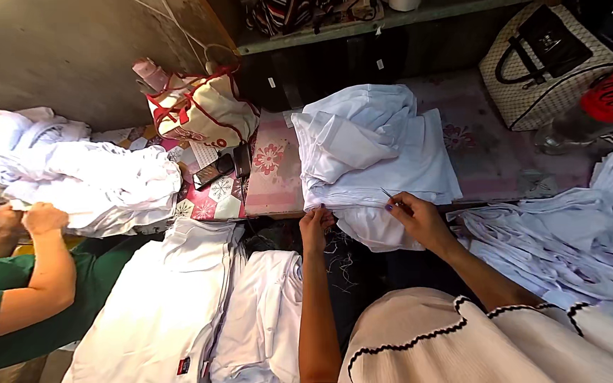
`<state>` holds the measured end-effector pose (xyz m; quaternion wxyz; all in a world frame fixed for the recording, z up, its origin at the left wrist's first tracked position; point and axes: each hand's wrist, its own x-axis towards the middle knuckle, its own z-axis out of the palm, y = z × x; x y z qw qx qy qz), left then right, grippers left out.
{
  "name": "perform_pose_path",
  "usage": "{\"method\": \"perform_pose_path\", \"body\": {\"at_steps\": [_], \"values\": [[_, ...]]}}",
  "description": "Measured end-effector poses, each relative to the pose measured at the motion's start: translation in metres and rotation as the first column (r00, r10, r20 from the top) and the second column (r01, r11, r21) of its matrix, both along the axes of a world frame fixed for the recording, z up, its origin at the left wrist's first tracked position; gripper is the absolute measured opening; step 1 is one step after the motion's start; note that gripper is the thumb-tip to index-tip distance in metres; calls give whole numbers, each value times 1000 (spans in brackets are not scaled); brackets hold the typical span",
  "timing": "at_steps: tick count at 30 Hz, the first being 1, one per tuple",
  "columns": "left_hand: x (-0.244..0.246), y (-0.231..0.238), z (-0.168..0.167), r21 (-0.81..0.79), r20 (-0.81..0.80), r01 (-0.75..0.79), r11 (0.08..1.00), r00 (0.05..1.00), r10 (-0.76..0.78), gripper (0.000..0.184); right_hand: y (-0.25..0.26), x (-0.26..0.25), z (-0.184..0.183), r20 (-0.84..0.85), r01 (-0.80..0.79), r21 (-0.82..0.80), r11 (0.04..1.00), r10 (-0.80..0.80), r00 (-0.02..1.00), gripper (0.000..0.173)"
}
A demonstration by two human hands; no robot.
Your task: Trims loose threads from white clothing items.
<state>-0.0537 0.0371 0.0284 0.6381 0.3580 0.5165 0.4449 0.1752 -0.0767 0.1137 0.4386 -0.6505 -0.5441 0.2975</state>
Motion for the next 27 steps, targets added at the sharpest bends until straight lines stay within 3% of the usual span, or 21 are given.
{"method": "perform_pose_path", "body": {"at_steps": [2, 3, 4, 5, 6, 7, 9, 11, 14, 15, 16, 17, 18, 19, 20, 21, 22, 24, 25, 27], "values": [[-21, -8, 5, 56, -147, 250, 967, 960, -240, 23, -4, 16, 4, 18, 67, 47, 997, -68, 998, 30], [-31, -14, 16, 21, -325, 449, 893, 848, -418, 22, -7, 25, 7, 10, 104, 59, 993, -105, 994, 29], [-33, -17, 31, -76, -503, 622, 779, 651, -569, 24, -10, 32, 8, -12, 142, 57, 988, -141, 990, 28], [-27, -20, 45, -165, -637, 713, 681, 450, -626, 30, -12, 36, 8, -39, 172, 44, 984, -171, 985, 27], [-14, -22, 59, -189, -713, 738, 648, 352, -607, 37, -12, 38, 7, -66, 186, 20, 982, -184, 981, 26], [3, -21, 72, -142, -766, 723, 676, 353, -538, 43, -11, 35, 6, -85, 182, -2, 983, -181, 980, 25], [45, -6, 87, 34, -821, 601, 799, 472, -320, 51, -5, 22, 9, -110, 126, -26, 992, -128, 986, 26], [86, 17, 78, 148, -838, 503, 851, 521, -162, 54, -2, 7, 13, -116, 63, -1, 998, -63, 991, 27], [107, 35, 44, 300, -824, 576, 760, 558, -97, 27, -7, 8, 14, -74, 82, 67, 994, -77, 994, 27], [99, 32, 39, 335, -781, 628, 702, 602, -165, 21, -11, 17, 13, -54, 114, 85, 990, -110, 993, 28], [83, 21, 38, 285, -742, 712, 642, 588, -322, 21, -18, 28, 10, -39, 150, 88, 985, -147, 988, 29], [62, 3, 37, 183, -703, 813, 553, 502, -504, 22, -26, 39, 7, -36, 184, 70, 980, -182, 983, 30], [40, -14, 38, 64, -667, 901, 428, 358, -654, 23, -32, 50, 3, -41, 217, 42, 975, -215, 976, 30], [19, -27, 39, -58, -634, 948, 313, 207, -745, 23, -37, 61, -1, -54, 248, 5, 969, -247, 967, 30], [-1, -32, 44, -172, -621, 949, 265, 105, -777, 25, -41, 70, -4, -64, 270, -30, 962, -271, 960, 30], [-22, -29, 54, -236, -663, 915, 327, 95, -742, 27, -42, 76, -5, -72, 281, -52, 958, -284, 956, 30], [-40, -18, 69, -239, -749, 853, 464, 142, -647, 28, -42, 80, -5, -80, 286, -59, 956, -290, 954, 29], [-65, 15, 105, -68, -907, 690, 721, 258, -333, 30, -39, 77, -2, -105, 272, -49, 961, -276, 956, 28], [-66, 32, 126, 21, -936, 618, 786, 288, -202, 33, -37, 73, 1, -118, 259, -34, 965, -261, 958, 28], [-43, 53, 157, 82, -956, 549, 832, 279, -90, 41, -31, 62, 5, -125, 227, 5, 974, -224, 967, 27]]}}
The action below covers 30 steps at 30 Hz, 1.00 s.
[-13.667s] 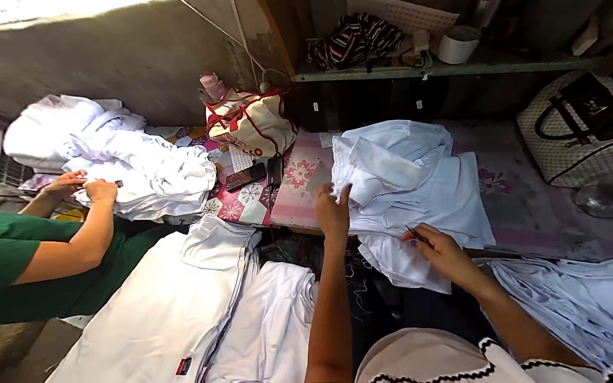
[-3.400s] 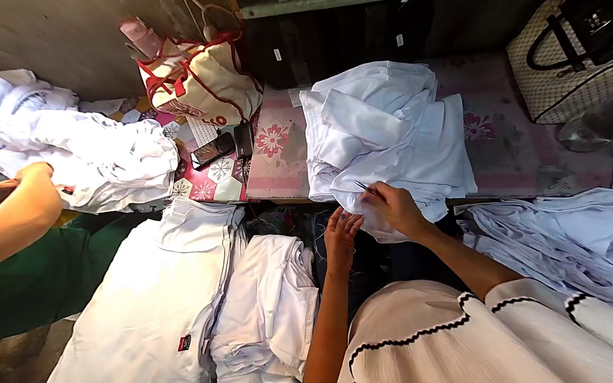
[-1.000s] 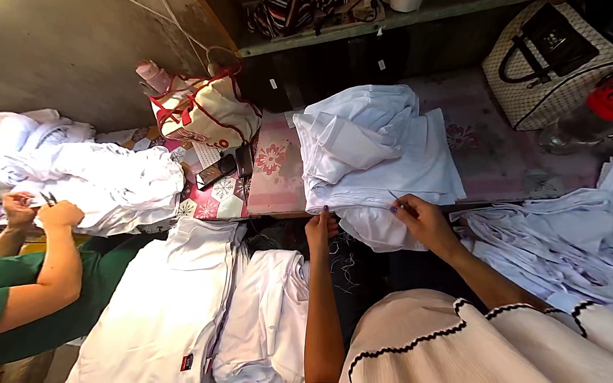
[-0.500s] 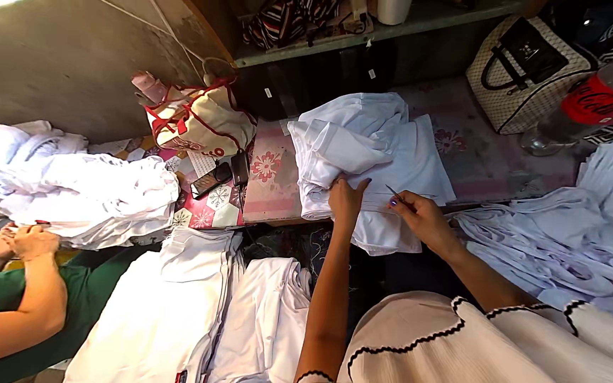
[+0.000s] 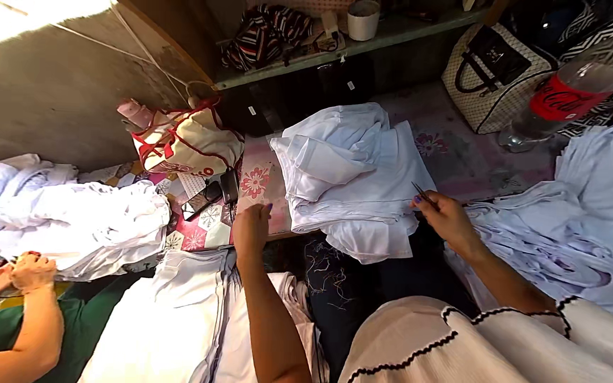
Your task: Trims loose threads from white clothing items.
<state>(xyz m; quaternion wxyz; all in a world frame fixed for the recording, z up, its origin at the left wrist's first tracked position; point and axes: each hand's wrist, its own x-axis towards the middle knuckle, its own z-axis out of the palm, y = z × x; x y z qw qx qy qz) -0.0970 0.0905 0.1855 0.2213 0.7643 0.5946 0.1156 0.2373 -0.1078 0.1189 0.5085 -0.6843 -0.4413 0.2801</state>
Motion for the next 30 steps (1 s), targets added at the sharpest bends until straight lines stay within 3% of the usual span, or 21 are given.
{"method": "perform_pose_path", "body": {"at_steps": [2, 5, 7, 9, 11, 13, 14, 17, 19, 22, 25, 27, 29, 30], "values": [[47, -3, 6, -25, -15, 66, 997, 998, -67, 44, 1, -8, 4, 27, -28, 25, 999, 27, 999, 29], [114, -33, -50, -107, 61, 289, 951, 957, -284, 53, -10, -12, -5, 76, -35, 22, 999, 33, 997, 31], [131, -54, -97, -15, 106, 311, 950, 946, -307, 31, -21, -9, -11, 78, -48, -36, 998, 50, 996, 33], [116, -73, -115, 32, 208, 314, 949, 926, -314, 14, -31, -2, -17, 76, -59, -92, 994, 66, 995, 34], [85, -92, -110, -203, 208, 418, 886, 902, -378, 15, -39, 8, -20, 79, -68, -133, 989, 79, 994, 35], [67, -94, -95, -468, 214, 550, 691, 830, -516, 19, -37, 15, -21, 80, -77, -135, 988, 88, 993, 35], [66, -92, -84, -506, 199, 556, 660, 819, -538, 23, -35, 15, -22, 67, -89, -134, 987, 99, 993, 34], [96, -61, -55, -247, 112, 354, 902, 935, -336, 38, -20, 5, -16, 48, -143, -97, 985, 148, 988, 33], [129, -27, -66, -122, 45, 163, 979, 986, -159, 46, -13, -7, -8, 59, -179, -65, 982, 183, 981, 34], [157, -6, -94, -120, -38, 116, 986, 992, -121, 36, -16, -18, -3, 115, -200, -29, 979, 202, 973, 36], [112, -27, -89, -240, 165, 408, 881, 911, -377, 27, -33, -9, -12, 128, -163, -34, 986, 166, 978, 38], [72, -52, -76, -379, 218, 488, 786, 873, -436, 24, -42, 5, -18, 51, -157, -98, 983, 162, 985, 35], [57, -70, -58, -410, 13, 308, 859, 943, -332, 28, -44, 13, -24, -43, -157, -168, 973, 152, 988, 32], [62, -78, -52, -341, -48, 201, 918, 972, -230, 31, -41, 15, -25, -73, -165, -190, 968, 153, 986, 31]]}}
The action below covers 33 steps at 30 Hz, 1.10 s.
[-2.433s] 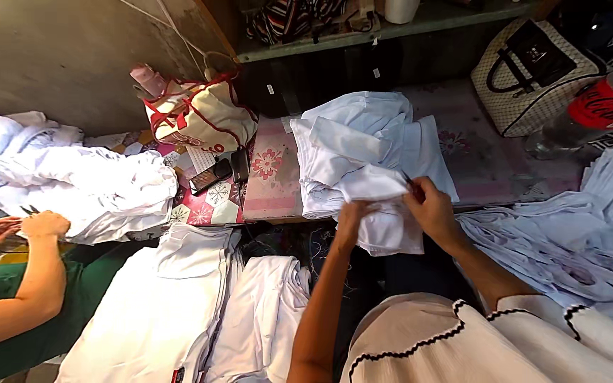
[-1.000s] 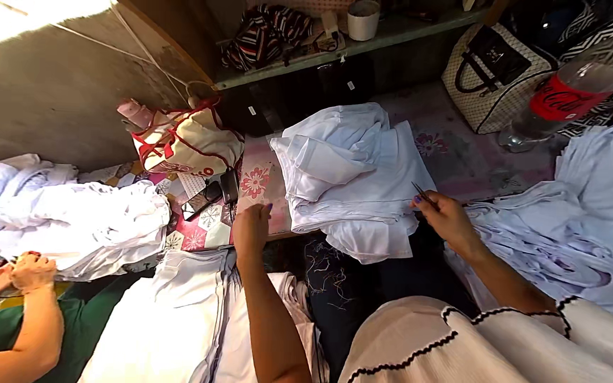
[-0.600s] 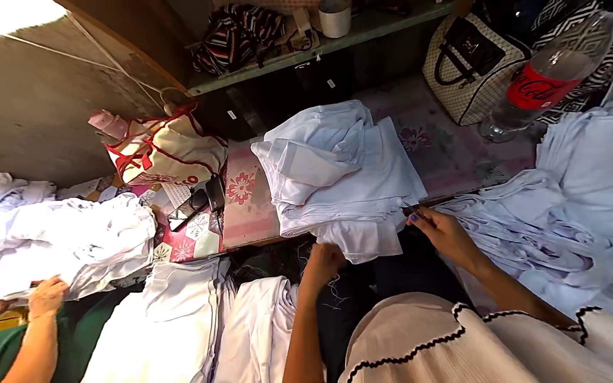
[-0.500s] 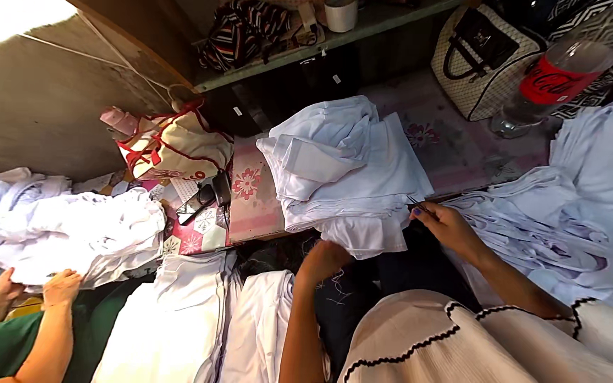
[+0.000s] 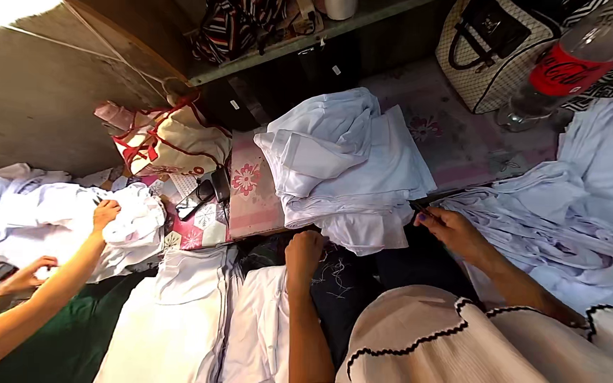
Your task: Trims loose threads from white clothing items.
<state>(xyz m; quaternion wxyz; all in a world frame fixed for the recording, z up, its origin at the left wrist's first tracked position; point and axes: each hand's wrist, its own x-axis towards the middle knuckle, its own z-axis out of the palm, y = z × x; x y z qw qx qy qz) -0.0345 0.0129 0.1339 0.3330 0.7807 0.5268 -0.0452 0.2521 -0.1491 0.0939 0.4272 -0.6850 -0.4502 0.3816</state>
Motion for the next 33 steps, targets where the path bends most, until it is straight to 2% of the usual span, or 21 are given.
{"method": "perform_pose_path", "body": {"at_steps": [1, 3, 5, 7, 8, 10, 12, 13, 14, 15, 17, 18, 20, 22, 23, 25, 27, 28, 30, 32, 33], "values": [[12, -4, -2, 108, 42, -81, 991, 996, 77, 35, 5, -1, 1, -14, -13, -13, 1000, 13, 1000, 31], [42, 1, -29, 275, 231, -172, 946, 967, 109, 46, 17, -8, 11, 1, -63, 23, 998, 63, 998, 31], [63, 8, -69, 420, 385, -223, 880, 922, 49, 29, 26, -17, 23, 49, -107, 102, 989, 103, 993, 31], [60, 6, -82, 449, 466, -227, 864, 885, -10, 15, 27, -22, 26, 108, -131, 199, 971, 111, 988, 32], [48, -1, -78, 379, 453, -183, 907, 891, -9, 15, 24, -22, 25, 122, -136, 228, 964, 110, 986, 33], [13, -17, -64, 96, 268, -2, 995, 963, -23, 19, 13, -18, 17, 111, -134, 206, 969, 113, 987, 34], [-14, -22, -51, -245, -32, 163, 956, 984, -176, 24, 5, -13, 6, 63, -121, 125, 985, 114, 991, 33], [-17, -23, -45, -303, -144, 170, 938, 964, -222, 28, 4, -11, 0, 34, -117, 88, 989, 115, 993, 33], [-14, -25, -34, -263, -186, 137, 955, 964, -190, 33, 5, -12, -4, 9, -117, 60, 991, 116, 993, 32], [-7, -25, -23, -147, -163, 94, 985, 980, -118, 35, 7, -14, -4, 0, -123, 42, 991, 123, 992, 32], [20, -14, -18, 122, 32, -34, 992, 999, 30, 40, 13, -21, 5, 26, -153, 47, 987, 152, 988, 31], [34, -3, -30, 228, 145, -80, 970, 988, 48, 41, 17, -24, 11, 55, -172, 66, 983, 168, 984, 32], [55, 16, -67, 386, 308, -126, 914, 951, 1, 26, 22, -28, 18, 119, -198, 114, 974, 184, 976, 34], [54, 18, -80, 414, 395, -108, 904, 916, -71, 16, 19, -26, 19, 164, -195, 159, 968, 169, 972, 36], [45, 12, -75, 349, 405, -51, 936, 909, -101, 16, 16, -24, 18, 167, -186, 172, 967, 157, 973, 37], [17, -9, -54, 49, 358, 209, 977, 909, -212, 18, 5, -17, 10, 137, -167, 151, 974, 147, 980, 37], [-11, -12, -37, -245, 384, 501, 830, 836, -391, 19, -3, -11, 1, 91, -144, 91, 985, 136, 987, 35], [-23, -4, -27, -287, 401, 550, 784, 812, -423, 18, -5, -10, -2, 72, -138, 64, 988, 134, 988, 34], [-43, 25, -1, -203, 347, 433, 878, 870, -349, 20, -6, -11, -3, 54, -150, 33, 988, 148, 987, 33], [-56, 58, 21, -60, 100, 159, 985, 983, -152, 29, -4, -15, 4, 74, -167, 40, 985, 164, 984, 33], [-58, 70, 28, 34, -62, 20, 999, 998, -18, 35, -3, -17, 8, 100, -165, 66, 984, 158, 982, 34]]}}
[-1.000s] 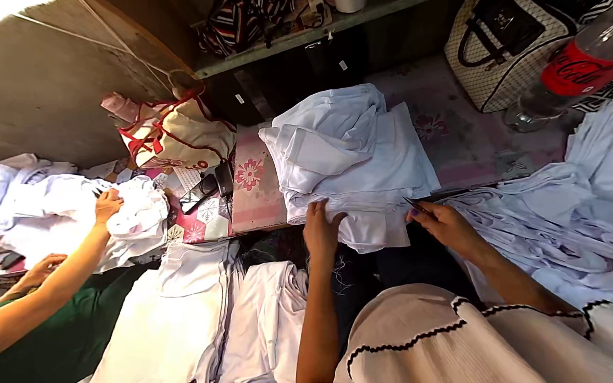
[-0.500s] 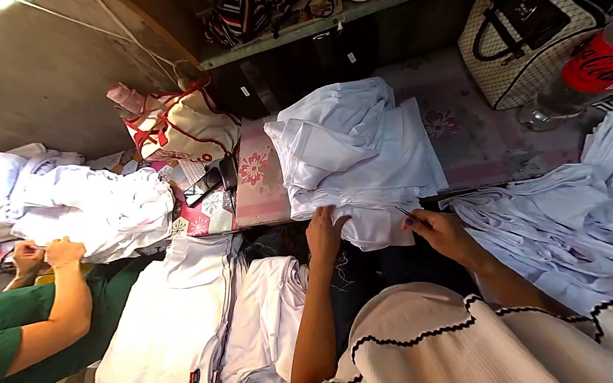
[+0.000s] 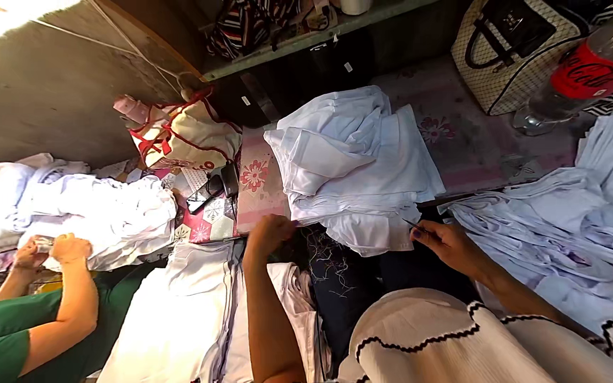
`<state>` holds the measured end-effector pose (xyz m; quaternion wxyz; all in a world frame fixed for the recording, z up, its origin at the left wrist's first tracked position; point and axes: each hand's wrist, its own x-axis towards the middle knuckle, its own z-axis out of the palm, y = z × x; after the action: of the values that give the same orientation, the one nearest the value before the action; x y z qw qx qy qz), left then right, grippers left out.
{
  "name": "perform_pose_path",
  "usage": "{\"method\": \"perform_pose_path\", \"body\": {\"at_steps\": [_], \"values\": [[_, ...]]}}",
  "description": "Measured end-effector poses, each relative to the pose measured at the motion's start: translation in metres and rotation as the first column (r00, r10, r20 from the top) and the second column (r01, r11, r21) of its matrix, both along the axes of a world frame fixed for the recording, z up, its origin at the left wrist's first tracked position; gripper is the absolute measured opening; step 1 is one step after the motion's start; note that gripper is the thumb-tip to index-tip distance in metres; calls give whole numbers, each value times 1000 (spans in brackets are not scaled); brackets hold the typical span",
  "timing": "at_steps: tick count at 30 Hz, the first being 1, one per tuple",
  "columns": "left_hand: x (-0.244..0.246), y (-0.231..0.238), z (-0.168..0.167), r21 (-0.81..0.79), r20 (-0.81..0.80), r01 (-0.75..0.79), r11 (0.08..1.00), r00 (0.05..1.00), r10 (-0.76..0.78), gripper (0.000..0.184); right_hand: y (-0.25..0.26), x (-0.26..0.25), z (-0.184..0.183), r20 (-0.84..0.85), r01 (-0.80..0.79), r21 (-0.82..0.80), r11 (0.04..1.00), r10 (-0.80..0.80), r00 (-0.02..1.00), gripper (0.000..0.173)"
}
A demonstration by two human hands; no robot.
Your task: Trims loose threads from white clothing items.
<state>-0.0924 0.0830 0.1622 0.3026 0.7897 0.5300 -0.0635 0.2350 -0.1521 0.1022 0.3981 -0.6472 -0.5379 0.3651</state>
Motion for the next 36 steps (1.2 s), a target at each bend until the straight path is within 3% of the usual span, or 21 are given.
{"method": "perform_pose_path", "body": {"at_steps": [2, 4, 7, 9, 11, 14, 17, 19, 22, 24, 26, 28, 29, 30, 31, 32, 33, 34, 35, 36], "values": [[0, 9, 5, 178, -120, -226, 958, 961, 249, 45, 0, -3, 6, 26, 21, 67, 998, -23, 999, 36], [2, 6, -8, 272, 31, -361, 892, 930, 367, 47, -2, -4, 4, 13, 42, 100, 994, -43, 999, 36], [17, 11, -61, 228, 286, -360, 904, 913, 292, 44, -3, -6, -3, -28, 28, 38, 999, -27, 999, 33], [17, 14, -97, 261, 296, -351, 899, 916, 271, 27, -4, -8, -4, -2, -15, -7, 1000, 15, 1000, 33], [16, 22, -84, 319, 282, -404, 858, 904, 321, 28, -3, -7, -4, 33, -39, 30, 999, 38, 999, 36], [39, 61, -58, 322, 491, -490, 810, 818, 299, 40, 1, -3, 1, 37, -17, 39, 999, 15, 999, 36], [77, 117, -69, -57, 674, -436, 898, 647, 357, 61, 6, -4, 7, 44, -18, 46, 999, 16, 999, 37], [94, 131, -74, -198, 725, -394, 897, 557, 405, 59, 3, -6, 12, 25, -15, 79, 997, 13, 1000, 38], [102, 141, -82, -76, 814, -443, 893, 490, 312, 36, -5, -9, 10, -46, -12, 94, 995, 16, 999, 37], [104, 132, -83, 34, 862, -443, 896, 466, 198, 32, -7, -14, 3, -102, -47, 71, 996, 54, 993, 35], [104, 96, -64, 108, 891, -287, 952, 453, 36, 31, -6, -18, 1, -121, -136, 66, 989, 143, 982, 34], [99, 47, -32, 165, 907, 105, 981, 374, -192, 21, -3, -14, 7, -124, -233, 106, 967, 246, 961, 32], [94, 34, -14, 212, 901, 385, 898, 280, -332, 17, 0, -10, 12, -122, -267, 144, 953, 285, 951, 32], [91, 31, 1, 256, 903, 601, 757, 131, -409, 22, 1, -5, 20, -115, -295, 183, 938, 319, 941, 31], [88, 35, 8, 289, 925, 638, 714, 6, -380, 25, 3, 0, 28, -98, -314, 224, 922, 342, 934, 31], [84, 43, 7, 269, 957, 511, 816, -44, -288, 25, 6, 4, 37, -65, -325, 271, 906, 354, 933, 32], [85, 54, 0, 179, 984, 259, 949, -35, -176, 21, 11, 6, 45, -11, -325, 334, 885, 349, 937, 31], [96, 67, -12, 115, 993, -7, 993, 41, -114, 19, 18, 4, 54, 53, -321, 397, 860, 328, 943, 30], [113, 75, -30, 175, 939, -170, 970, 326, -113, 30, 29, -1, 63, 117, -315, 448, 837, 294, 949, 29], [143, 76, -56, 277, 757, -229, 933, 650, -65, 47, 42, -11, 74, 171, -300, 481, 824, 248, 954, 27]]}}
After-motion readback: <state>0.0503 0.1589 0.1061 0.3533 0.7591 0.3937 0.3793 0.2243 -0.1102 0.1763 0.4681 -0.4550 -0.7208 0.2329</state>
